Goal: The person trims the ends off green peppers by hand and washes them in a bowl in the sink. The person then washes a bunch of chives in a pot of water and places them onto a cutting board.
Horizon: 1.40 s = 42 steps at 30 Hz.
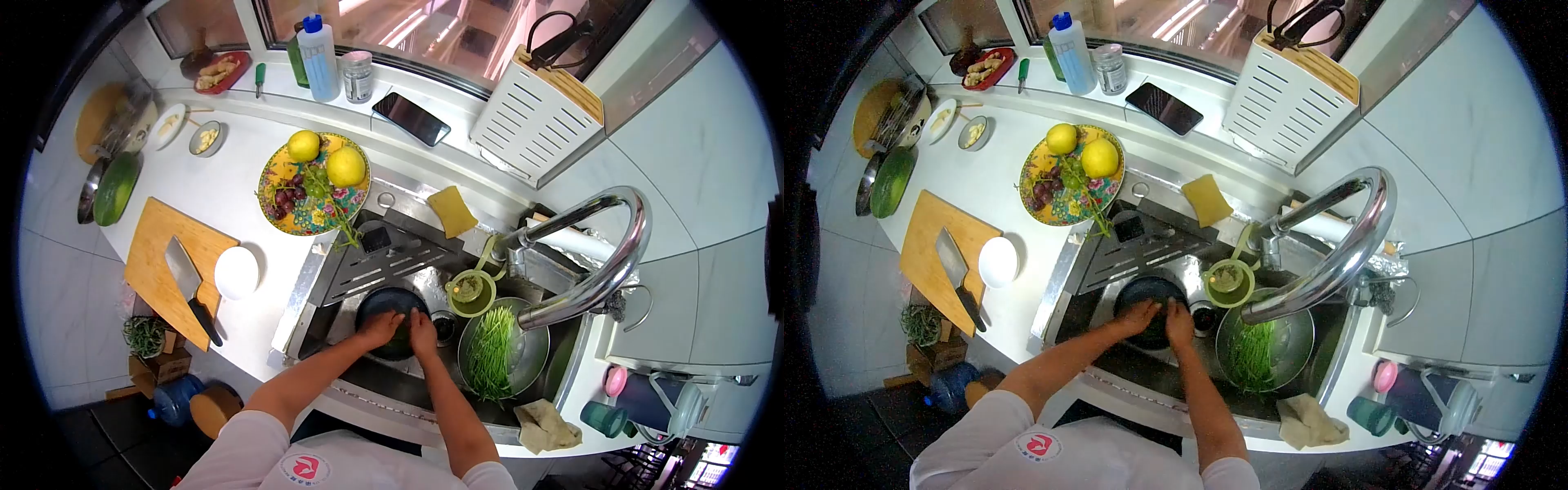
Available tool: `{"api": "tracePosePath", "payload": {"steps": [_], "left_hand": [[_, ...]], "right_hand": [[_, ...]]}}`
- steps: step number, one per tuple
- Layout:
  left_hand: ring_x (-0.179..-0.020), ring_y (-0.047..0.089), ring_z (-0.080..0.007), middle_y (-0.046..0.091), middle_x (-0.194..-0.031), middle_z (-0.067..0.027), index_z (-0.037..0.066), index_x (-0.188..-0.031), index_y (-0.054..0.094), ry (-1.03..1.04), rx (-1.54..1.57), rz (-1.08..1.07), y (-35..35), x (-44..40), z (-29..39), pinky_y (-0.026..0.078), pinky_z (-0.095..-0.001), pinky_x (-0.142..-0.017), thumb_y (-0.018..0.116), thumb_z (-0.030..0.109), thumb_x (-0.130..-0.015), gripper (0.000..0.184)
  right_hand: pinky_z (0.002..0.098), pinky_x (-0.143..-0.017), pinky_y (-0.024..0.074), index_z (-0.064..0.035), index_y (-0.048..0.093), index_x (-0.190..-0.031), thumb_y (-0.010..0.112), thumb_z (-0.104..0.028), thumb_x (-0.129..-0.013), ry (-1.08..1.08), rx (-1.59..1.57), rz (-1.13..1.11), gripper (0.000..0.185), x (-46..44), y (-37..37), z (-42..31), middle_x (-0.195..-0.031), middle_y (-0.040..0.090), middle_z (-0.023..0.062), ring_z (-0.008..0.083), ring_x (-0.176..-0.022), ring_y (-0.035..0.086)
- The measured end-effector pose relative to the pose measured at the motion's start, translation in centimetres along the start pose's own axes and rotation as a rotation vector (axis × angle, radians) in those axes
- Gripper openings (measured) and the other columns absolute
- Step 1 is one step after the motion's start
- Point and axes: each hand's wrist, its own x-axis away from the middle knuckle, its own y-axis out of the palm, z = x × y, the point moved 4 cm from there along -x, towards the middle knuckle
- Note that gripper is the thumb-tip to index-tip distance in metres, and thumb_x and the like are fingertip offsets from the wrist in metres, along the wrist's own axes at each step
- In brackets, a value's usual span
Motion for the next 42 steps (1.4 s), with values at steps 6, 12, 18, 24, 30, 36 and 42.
{"api": "tracePosePath", "payload": {"steps": [6,12,18,24,30,36,42], "left_hand": [[-0.098,0.058,-0.0314,0.061,-0.106,-0.0178,0.0,-0.099,0.061,-0.132,-0.439,-0.045,-3.5,1.6,4.6,0.045,-0.0402,-0.083,0.047,0.037,-0.088,0.042],[-0.101,0.052,-0.0258,0.057,-0.105,-0.0104,0.005,-0.106,0.058,0.463,-0.821,0.17,0.4,1.0,0.3,0.041,-0.0382,-0.087,0.054,0.018,-0.076,0.033],[-0.12,0.04,-0.0289,0.046,-0.126,-0.0165,0.0,-0.125,0.043,0.232,-0.903,-0.112,-1.5,3.8,3.1,0.028,-0.0414,-0.103,0.063,0.025,-0.072,0.061],[-0.105,0.052,-0.0286,0.051,-0.108,-0.0169,0.001,-0.115,0.048,0.181,-0.89,-0.101,0.0,2.3,1.0,0.044,-0.0418,-0.086,0.063,0.013,-0.069,0.049],[-0.093,0.058,-0.041,0.046,-0.119,-0.0272,-0.002,-0.116,0.045,-0.028,-0.471,0.143,1.8,0.5,-2.5,0.049,-0.0481,-0.079,0.057,0.01,-0.074,0.046],[-0.097,0.057,-0.0399,0.057,-0.105,-0.0276,-0.004,-0.105,0.056,-0.164,-0.025,0.012,0.4,-1.1,-3.2,0.046,-0.0437,-0.084,0.053,0.021,-0.084,0.033],[-0.101,0.055,-0.0414,0.058,-0.105,-0.0286,-0.004,-0.109,0.057,-0.245,-0.029,0.25,-1.2,-0.4,-1.0,0.043,-0.0447,-0.088,0.05,0.04,-0.086,0.05]], "right_hand": [[0.0439,-0.075,0.044,-0.0032,0.053,-0.11,0.056,-0.022,-0.077,-0.611,0.787,0.07,0.039,4.4,0.7,-6.0,-0.104,0.052,0.019,0.0366,-0.097,0.05],[0.0423,-0.075,0.0441,-0.0016,0.05,-0.116,0.061,-0.019,-0.07,-0.687,0.984,-0.064,0.05,3.7,1.7,-4.4,-0.1,0.053,0.0156,0.0329,-0.095,0.052],[0.0417,-0.074,0.0441,-0.0046,0.051,-0.114,0.064,-0.014,-0.066,-0.795,0.915,-0.114,0.051,6.0,0.7,-6.3,-0.097,0.053,0.0149,0.0323,-0.09,0.053],[0.043,-0.073,0.0483,-0.0042,0.052,-0.113,0.064,-0.012,-0.068,-0.607,1.023,-0.142,0.047,3.0,2.3,-2.2,-0.096,0.056,0.0164,0.037,-0.088,0.057],[0.0349,-0.057,0.053,-0.0013,0.048,-0.115,0.065,-0.016,-0.077,-0.146,0.325,-0.202,0.045,1.4,1.2,0.7,-0.096,0.06,0.0199,0.0328,-0.073,0.064],[0.0275,-0.054,0.0529,-0.0014,0.044,-0.119,0.068,-0.009,-0.076,0.033,-0.163,-0.15,0.049,3.7,-1.1,-1.9,-0.092,0.059,0.0083,0.0181,-0.071,0.061],[0.03,-0.067,0.0505,-0.003,0.044,-0.121,0.07,-0.01,-0.074,-0.099,-0.067,-0.163,0.054,3.3,0.4,0.6,-0.105,0.055,0.0114,0.022,-0.085,0.059]]}}
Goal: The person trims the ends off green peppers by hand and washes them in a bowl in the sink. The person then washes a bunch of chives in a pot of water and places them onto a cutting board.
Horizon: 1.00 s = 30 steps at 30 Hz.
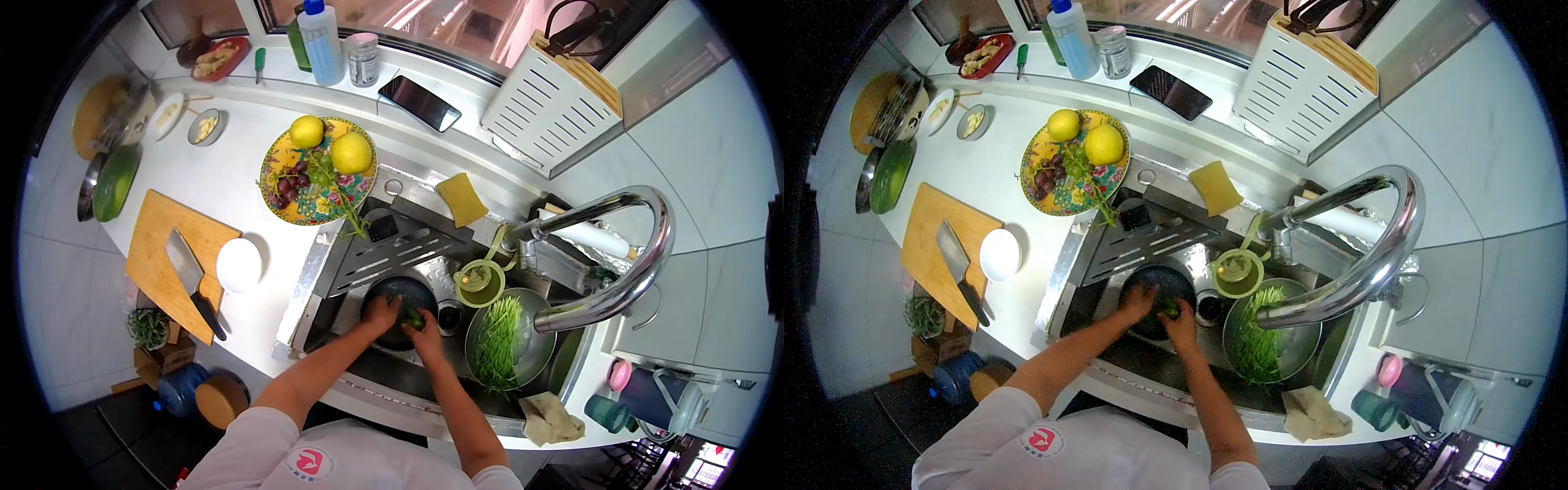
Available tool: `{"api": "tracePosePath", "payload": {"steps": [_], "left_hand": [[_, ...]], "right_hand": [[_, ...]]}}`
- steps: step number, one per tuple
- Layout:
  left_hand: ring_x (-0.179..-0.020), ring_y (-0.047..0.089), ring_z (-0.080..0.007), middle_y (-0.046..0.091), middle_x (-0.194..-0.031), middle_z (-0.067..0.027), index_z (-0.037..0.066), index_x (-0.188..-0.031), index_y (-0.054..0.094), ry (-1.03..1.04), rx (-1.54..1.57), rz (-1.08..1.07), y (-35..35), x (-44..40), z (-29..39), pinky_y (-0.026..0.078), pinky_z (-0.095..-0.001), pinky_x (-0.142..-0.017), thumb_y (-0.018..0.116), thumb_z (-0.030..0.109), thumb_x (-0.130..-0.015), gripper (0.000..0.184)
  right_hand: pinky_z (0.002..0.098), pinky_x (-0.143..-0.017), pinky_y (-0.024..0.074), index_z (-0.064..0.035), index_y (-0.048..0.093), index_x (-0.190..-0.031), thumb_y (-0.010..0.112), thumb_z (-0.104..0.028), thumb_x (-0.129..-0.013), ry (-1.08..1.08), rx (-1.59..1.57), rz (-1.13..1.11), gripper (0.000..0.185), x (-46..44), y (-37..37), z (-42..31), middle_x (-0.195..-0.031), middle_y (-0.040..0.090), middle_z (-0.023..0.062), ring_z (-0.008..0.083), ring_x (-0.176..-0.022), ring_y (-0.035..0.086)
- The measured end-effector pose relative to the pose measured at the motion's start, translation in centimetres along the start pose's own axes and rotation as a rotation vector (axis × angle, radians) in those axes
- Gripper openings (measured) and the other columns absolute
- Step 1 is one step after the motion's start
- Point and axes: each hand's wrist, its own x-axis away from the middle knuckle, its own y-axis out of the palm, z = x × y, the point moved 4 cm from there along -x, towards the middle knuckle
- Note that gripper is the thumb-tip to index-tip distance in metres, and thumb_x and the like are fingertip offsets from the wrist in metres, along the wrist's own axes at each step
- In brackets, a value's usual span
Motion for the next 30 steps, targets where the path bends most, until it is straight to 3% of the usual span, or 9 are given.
{"api": "tracePosePath", "payload": {"steps": [2,5,9,11,14,20,24,26,30], "left_hand": [[-0.102,0.055,-0.0417,0.058,-0.106,-0.0279,-0.002,-0.12,0.05,-0.09,0.009,-0.064,-0.6,0.8,1.0,0.042,-0.0453,-0.089,0.047,0.044,-0.087,0.057],[-0.109,0.05,-0.0412,0.053,-0.115,-0.0275,0.0,-0.129,0.04,-0.056,0.086,-0.06,-0.7,1.4,1.2,0.039,-0.045,-0.094,0.047,0.042,-0.087,0.06],[-0.116,0.043,-0.0404,0.046,-0.124,-0.0269,0.002,-0.133,0.036,0.058,0.127,-0.013,0.9,0.2,-1.6,0.035,-0.0439,-0.098,0.049,0.038,-0.087,0.059],[-0.121,0.038,-0.04,0.041,-0.13,-0.0261,0.003,-0.133,0.037,0.057,0.099,-0.033,1.0,0.0,-2.3,0.032,-0.0429,-0.101,0.051,0.031,-0.086,0.056],[-0.12,0.038,-0.0401,0.043,-0.128,-0.0253,0.004,-0.133,0.037,0.044,0.084,-0.077,1.7,-0.3,-3.4,0.033,-0.0427,-0.101,0.052,0.027,-0.084,0.056],[-0.124,0.037,-0.0357,0.039,-0.135,-0.0211,0.006,-0.134,0.037,-0.074,0.26,-0.215,0.9,0.2,-1.8,0.032,-0.0381,-0.102,0.053,0.03,-0.085,0.057],[-0.125,0.037,-0.0321,0.04,-0.137,-0.0144,0.011,-0.139,0.031,-0.224,0.535,-0.316,1.5,0.0,-2.1,0.03,-0.0368,-0.102,0.048,0.037,-0.09,0.058],[-0.115,0.048,-0.0277,0.049,-0.128,-0.0133,0.009,-0.131,0.043,-0.407,0.626,-0.373,0.9,1.2,-1.5,0.039,-0.0347,-0.093,0.045,0.03,-0.092,0.044],[-0.109,0.051,-0.026,0.053,-0.121,-0.0129,0.008,-0.125,0.048,-0.321,0.634,-0.488,2.7,0.1,-2.0,0.041,-0.0348,-0.089,0.044,0.028,-0.093,0.038]], "right_hand": [[0.0425,-0.083,0.046,-0.0005,0.042,-0.124,0.071,-0.016,-0.072,-0.227,0.508,0.234,0.061,1.8,-1.1,-5.9,-0.117,0.05,0.0205,0.0362,-0.094,0.056],[0.0405,-0.07,0.05,-0.0046,0.044,-0.122,0.069,-0.02,-0.07,-0.504,0.814,0.252,0.06,2.4,0.5,-8.3,-0.115,0.049,0.0202,0.0368,-0.086,0.058],[0.042,-0.066,0.0508,-0.0065,0.045,-0.12,0.065,-0.022,-0.072,-0.469,0.978,-0.065,0.055,1.0,2.8,-5.5,-0.113,0.049,0.0194,0.0389,-0.083,0.059],[0.0439,-0.063,0.051,-0.0094,0.047,-0.117,0.065,-0.022,-0.071,-0.171,0.853,-0.043,0.051,-1.0,2.2,-4.0,-0.112,0.049,0.0217,0.0407,-0.078,0.06],[0.0448,-0.063,0.0506,-0.0108,0.047,-0.116,0.064,-0.018,-0.071,-0.337,1.013,-0.016,0.049,-0.8,3.6,-3.2,-0.11,0.05,0.0237,0.0395,-0.075,0.061],[0.045,-0.073,0.0492,-0.0054,0.043,-0.119,0.061,-0.011,-0.073,-0.095,0.804,0.001,0.05,-0.9,3.1,-4.3,-0.111,0.05,0.0247,0.0409,-0.087,0.059],[0.0427,-0.082,0.0457,-0.0019,0.044,-0.118,0.059,-0.016,-0.076,-0.187,0.512,0.109,0.047,-1.6,3.3,0.1,-0.116,0.049,0.0273,0.0439,-0.094,0.056],[0.0402,-0.086,0.0424,0.0011,0.045,-0.118,0.058,-0.023,-0.08,-0.118,0.189,0.066,0.047,-1.8,3.0,1.3,-0.114,0.052,0.0286,0.0439,-0.098,0.054],[0.0398,-0.082,0.0431,-0.001,0.045,-0.118,0.057,-0.029,-0.082,0.022,0.143,0.002,0.047,0.9,1.5,-4.7,-0.105,0.057,0.0269,0.0414,-0.097,0.056]]}}
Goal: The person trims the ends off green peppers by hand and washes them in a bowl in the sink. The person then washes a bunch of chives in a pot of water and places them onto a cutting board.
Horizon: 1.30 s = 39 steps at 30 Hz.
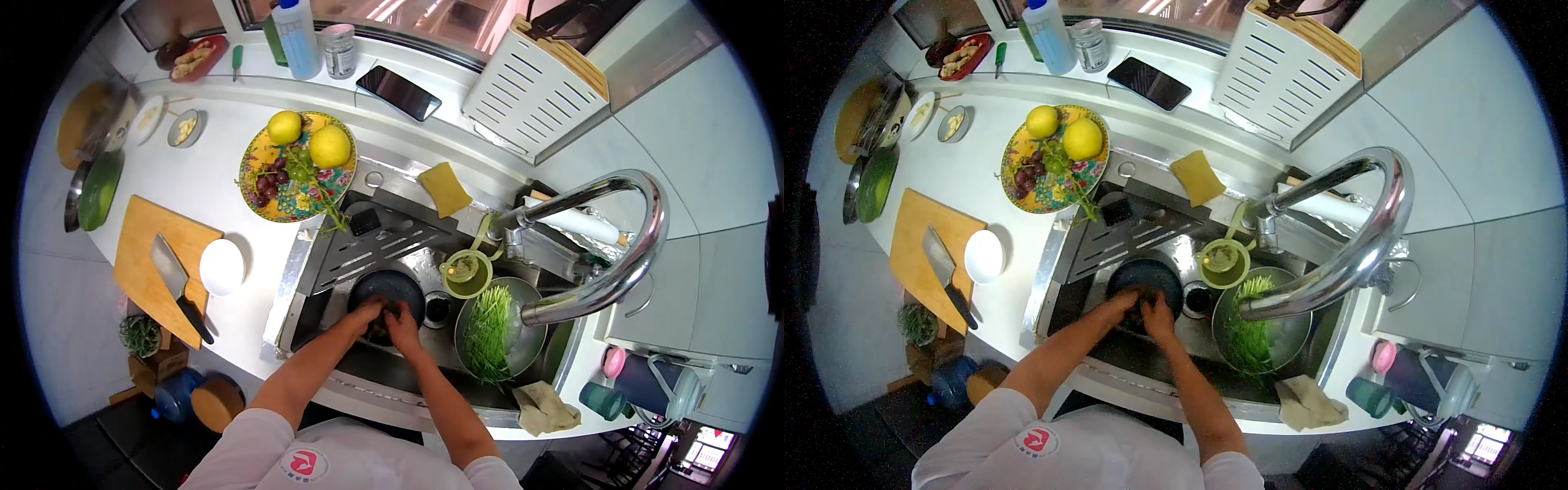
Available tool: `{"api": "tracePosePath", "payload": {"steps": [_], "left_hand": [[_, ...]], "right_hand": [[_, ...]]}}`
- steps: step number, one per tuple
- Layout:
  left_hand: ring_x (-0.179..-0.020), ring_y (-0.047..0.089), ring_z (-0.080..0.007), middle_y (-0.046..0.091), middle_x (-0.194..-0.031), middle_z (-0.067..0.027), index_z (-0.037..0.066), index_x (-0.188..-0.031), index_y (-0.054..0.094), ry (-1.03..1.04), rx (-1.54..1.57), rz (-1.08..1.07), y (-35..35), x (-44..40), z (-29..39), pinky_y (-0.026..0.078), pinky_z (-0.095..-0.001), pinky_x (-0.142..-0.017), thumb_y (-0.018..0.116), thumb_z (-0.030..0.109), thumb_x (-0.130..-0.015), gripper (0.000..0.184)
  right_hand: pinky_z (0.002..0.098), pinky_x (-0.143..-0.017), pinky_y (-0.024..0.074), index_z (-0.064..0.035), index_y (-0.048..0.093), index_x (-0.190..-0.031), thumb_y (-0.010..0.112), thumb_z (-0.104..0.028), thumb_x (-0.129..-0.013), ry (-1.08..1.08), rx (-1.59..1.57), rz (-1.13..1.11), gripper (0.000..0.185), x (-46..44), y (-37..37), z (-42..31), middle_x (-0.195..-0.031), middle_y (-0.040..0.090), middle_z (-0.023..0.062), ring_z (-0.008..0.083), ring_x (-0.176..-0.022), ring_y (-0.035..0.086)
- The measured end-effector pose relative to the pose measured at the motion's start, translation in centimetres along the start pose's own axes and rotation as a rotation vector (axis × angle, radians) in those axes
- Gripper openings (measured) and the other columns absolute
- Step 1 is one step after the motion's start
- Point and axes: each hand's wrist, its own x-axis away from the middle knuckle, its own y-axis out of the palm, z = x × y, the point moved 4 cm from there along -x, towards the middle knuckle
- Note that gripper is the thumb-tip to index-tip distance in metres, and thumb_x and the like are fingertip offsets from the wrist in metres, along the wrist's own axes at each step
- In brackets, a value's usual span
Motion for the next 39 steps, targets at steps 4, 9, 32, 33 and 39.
{"api": "tracePosePath", "payload": {"steps": [4,9,32,33,39], "left_hand": [[-0.107,0.053,-0.027,0.056,-0.116,-0.0163,0.005,-0.118,0.053,0.134,-0.24,0.137,-0.2,-2.2,-0.9,0.041,-0.0345,-0.088,0.044,0.028,-0.092,0.036],[-0.104,0.056,-0.0292,0.059,-0.112,-0.0179,0.001,-0.114,0.055,0.333,-0.408,0.319,-1.0,-4.7,-2.3,0.042,-0.0355,-0.087,0.046,0.032,-0.092,0.039],[-0.117,0.045,-0.0233,0.048,-0.127,-0.0108,0.012,-0.137,0.034,0.113,-0.169,0.106,-1.3,6.8,5.1,0.034,-0.0303,-0.097,0.055,0.013,-0.084,0.057],[-0.117,0.044,-0.024,0.047,-0.128,-0.0123,0.011,-0.138,0.031,0.143,-0.289,0.145,-1.4,6.6,4.8,0.034,-0.0302,-0.097,0.058,0.009,-0.08,0.064],[-0.117,0.046,-0.0277,0.045,-0.129,-0.0185,0.008,-0.14,0.024,0.349,-0.844,0.242,-1.3,2.5,1.4,0.038,-0.0317,-0.095,0.06,0.008,-0.075,0.074]], "right_hand": [[0.042,-0.081,0.0442,-0.005,0.047,-0.119,0.054,-0.039,-0.085,0.03,0.121,0.015,0.049,0.3,-1.5,-1.1,-0.104,0.059,0.0242,0.04,-0.097,0.057],[0.0441,-0.082,0.0444,-0.0055,0.047,-0.122,0.052,-0.049,-0.086,0.084,0.18,-0.043,0.057,-0.1,-1.5,-1.0,-0.108,0.058,0.0251,0.0404,-0.098,0.057],[0.0426,-0.064,0.0517,-0.0116,0.048,-0.117,0.064,-0.013,-0.068,-0.456,0.828,0.086,0.052,-0.5,0.4,-1.3,-0.11,0.05,0.0225,0.0366,-0.086,0.06],[0.0432,-0.063,0.0514,-0.0113,0.049,-0.115,0.063,-0.012,-0.068,-0.416,0.832,0.066,0.049,-0.8,0.3,-0.8,-0.11,0.049,0.0222,0.0369,-0.084,0.06],[0.0462,-0.069,0.0497,-0.0096,0.05,-0.112,0.062,-0.008,-0.07,-0.229,0.685,0.029,0.044,-0.9,0.7,-0.1,-0.112,0.048,0.0206,0.04,-0.083,0.059]]}}
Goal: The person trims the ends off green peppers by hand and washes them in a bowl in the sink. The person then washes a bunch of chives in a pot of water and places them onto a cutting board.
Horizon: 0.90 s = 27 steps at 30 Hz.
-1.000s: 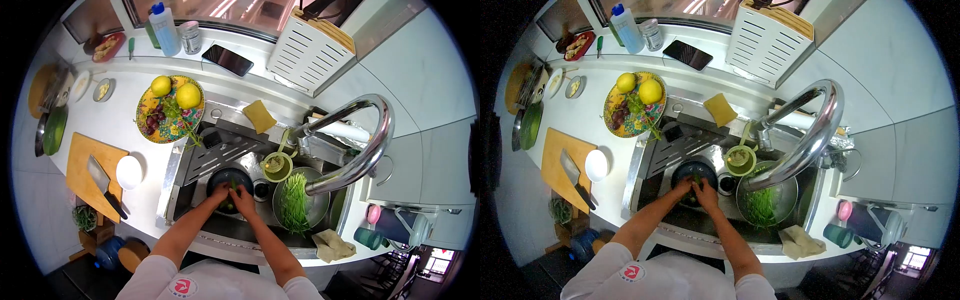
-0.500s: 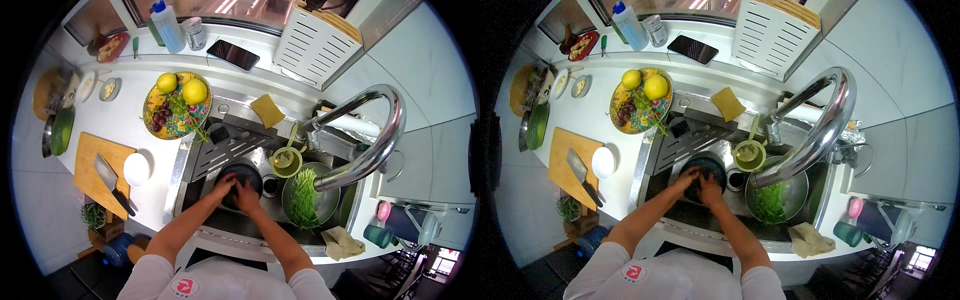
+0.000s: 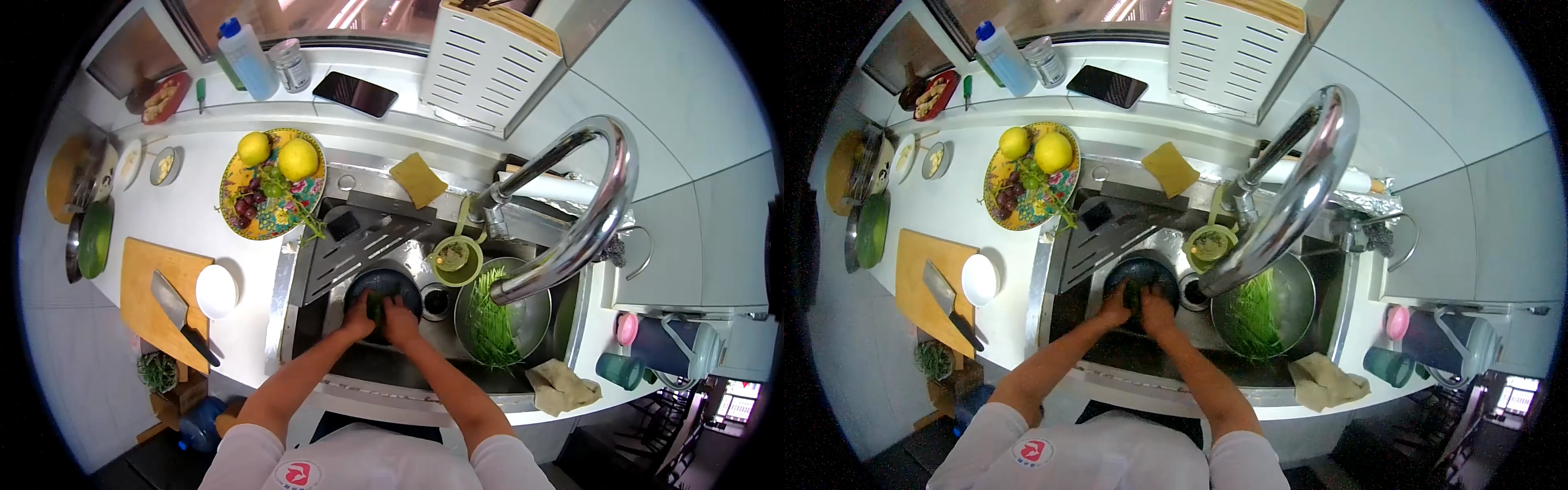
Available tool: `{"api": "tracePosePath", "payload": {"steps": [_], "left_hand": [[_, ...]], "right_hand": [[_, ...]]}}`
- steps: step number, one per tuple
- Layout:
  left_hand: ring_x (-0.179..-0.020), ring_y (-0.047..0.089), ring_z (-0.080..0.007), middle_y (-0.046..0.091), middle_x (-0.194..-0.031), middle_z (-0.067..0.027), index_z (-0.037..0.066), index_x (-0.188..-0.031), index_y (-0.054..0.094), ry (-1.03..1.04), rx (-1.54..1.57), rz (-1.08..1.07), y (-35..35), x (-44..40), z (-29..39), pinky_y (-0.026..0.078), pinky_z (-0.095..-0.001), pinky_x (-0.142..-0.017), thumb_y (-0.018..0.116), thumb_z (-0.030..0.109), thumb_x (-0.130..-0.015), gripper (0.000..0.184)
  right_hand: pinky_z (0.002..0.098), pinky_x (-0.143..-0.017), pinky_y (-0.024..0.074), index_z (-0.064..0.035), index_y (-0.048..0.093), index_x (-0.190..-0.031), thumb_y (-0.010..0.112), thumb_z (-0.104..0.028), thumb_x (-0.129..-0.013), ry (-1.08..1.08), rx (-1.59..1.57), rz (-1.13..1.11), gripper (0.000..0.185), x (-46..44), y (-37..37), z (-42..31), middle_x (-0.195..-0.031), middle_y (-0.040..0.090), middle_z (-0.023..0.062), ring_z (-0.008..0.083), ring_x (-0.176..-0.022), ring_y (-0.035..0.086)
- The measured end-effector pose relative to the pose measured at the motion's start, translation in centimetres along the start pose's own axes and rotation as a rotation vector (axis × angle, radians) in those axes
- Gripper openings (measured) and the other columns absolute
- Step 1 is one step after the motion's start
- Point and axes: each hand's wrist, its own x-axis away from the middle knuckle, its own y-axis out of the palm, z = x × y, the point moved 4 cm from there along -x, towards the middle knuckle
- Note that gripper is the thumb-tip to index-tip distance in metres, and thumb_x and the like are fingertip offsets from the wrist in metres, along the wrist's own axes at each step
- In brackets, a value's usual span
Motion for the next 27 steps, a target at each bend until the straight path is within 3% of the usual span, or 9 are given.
{"api": "tracePosePath", "payload": {"steps": [4,7,9,13,16,18,21,23,27], "left_hand": [[-0.11,0.05,-0.0296,0.045,-0.128,-0.0173,0.008,-0.137,0.026,-0.047,0.052,0.022,1.9,-1.3,-0.2,0.043,-0.035,-0.09,0.059,0.006,-0.074,0.072],[-0.101,0.054,-0.0297,0.048,-0.124,-0.0153,0.008,-0.132,0.034,-0.309,0.62,0.024,4.2,-1.9,-0.5,0.046,-0.0377,-0.084,0.057,0.012,-0.078,0.059],[-0.097,0.054,-0.0276,0.05,-0.12,-0.0136,0.009,-0.127,0.04,-0.603,1.222,0.008,6.0,-0.7,0.3,0.047,-0.0397,-0.08,0.049,0.023,-0.084,0.045],[-0.108,0.048,-0.0267,0.049,-0.122,-0.0113,0.01,-0.124,0.046,-0.691,1.516,-0.135,9.2,-3.1,-2.9,0.045,-0.0433,-0.082,0.036,0.039,-0.091,0.045],[-0.11,0.048,-0.0277,0.048,-0.125,-0.011,0.012,-0.127,0.045,-0.773,1.307,-0.101,6.5,-2.3,-2.4,0.045,-0.043,-0.082,0.035,0.04,-0.091,0.047],[-0.112,0.047,-0.029,0.045,-0.13,-0.0127,0.01,-0.131,0.041,-0.65,1.301,-0.18,5.3,-2.0,-1.4,0.044,-0.0432,-0.085,0.036,0.035,-0.091,0.047],[-0.11,0.05,-0.0312,0.047,-0.127,-0.0158,0.008,-0.133,0.038,-0.519,0.982,-0.08,6.0,-4.3,-4.8,0.042,-0.0417,-0.089,0.041,0.026,-0.09,0.047],[-0.108,0.052,-0.0336,0.05,-0.123,-0.0201,0.005,-0.134,0.036,-0.27,0.266,0.047,3.7,-3.5,-2.8,0.041,-0.04,-0.091,0.045,0.017,-0.087,0.049],[-0.109,0.051,-0.0363,0.05,-0.122,-0.0226,0.004,-0.13,0.04,-0.254,0.065,0.028,3.6,-3.7,-3.3,0.043,-0.0415,-0.088,0.049,0.016,-0.086,0.047]], "right_hand": [[0.0464,-0.074,0.048,-0.0087,0.047,-0.116,0.064,-0.01,-0.071,0.105,-0.181,0.014,0.048,1.1,-2.8,0.2,-0.112,0.048,0.0204,0.0413,-0.088,0.057],[0.0455,-0.078,0.0465,-0.0068,0.045,-0.119,0.065,-0.012,-0.071,0.169,-0.265,0.07,0.053,2.3,-3.8,1.1,-0.11,0.049,0.0217,0.0414,-0.094,0.055],[0.0452,-0.08,0.0459,-0.0052,0.044,-0.12,0.065,-0.012,-0.071,0.158,-0.265,0.058,0.053,2.8,-3.1,1.9,-0.11,0.049,0.022,0.0413,-0.096,0.054],[0.0418,-0.084,0.0447,-0.0007,0.045,-0.121,0.067,-0.017,-0.071,0.154,-0.343,0.002,0.057,2.6,-1.6,2.5,-0.111,0.05,0.0227,0.0391,-0.1,0.053],[0.0389,-0.087,0.044,-0.001,0.047,-0.121,0.069,-0.021,-0.072,0.163,-0.467,-0.018,0.058,2.3,-1.6,2.4,-0.113,0.051,0.0218,0.0364,-0.101,0.054],[0.0379,-0.087,0.0442,-0.0016,0.047,-0.122,0.069,-0.023,-0.072,0.087,-0.546,-0.03,0.058,2.4,-1.2,2.5,-0.113,0.052,0.02,0.0343,-0.101,0.054],[0.0364,-0.085,0.0447,-0.0037,0.048,-0.122,0.07,-0.024,-0.073,0.145,-0.55,-0.086,0.058,2.3,-0.6,2.7,-0.113,0.053,0.0184,0.0311,-0.101,0.055],[0.0359,-0.084,0.0451,-0.0048,0.048,-0.123,0.07,-0.025,-0.073,0.196,-0.599,-0.115,0.057,2.6,-2.0,2.1,-0.113,0.054,0.0176,0.0298,-0.099,0.056],[0.0374,-0.08,0.0463,-0.008,0.05,-0.121,0.069,-0.024,-0.074,0.25,-0.515,-0.143,0.053,2.8,-2.9,1.9,-0.111,0.054,0.016,0.0291,-0.096,0.057]]}}
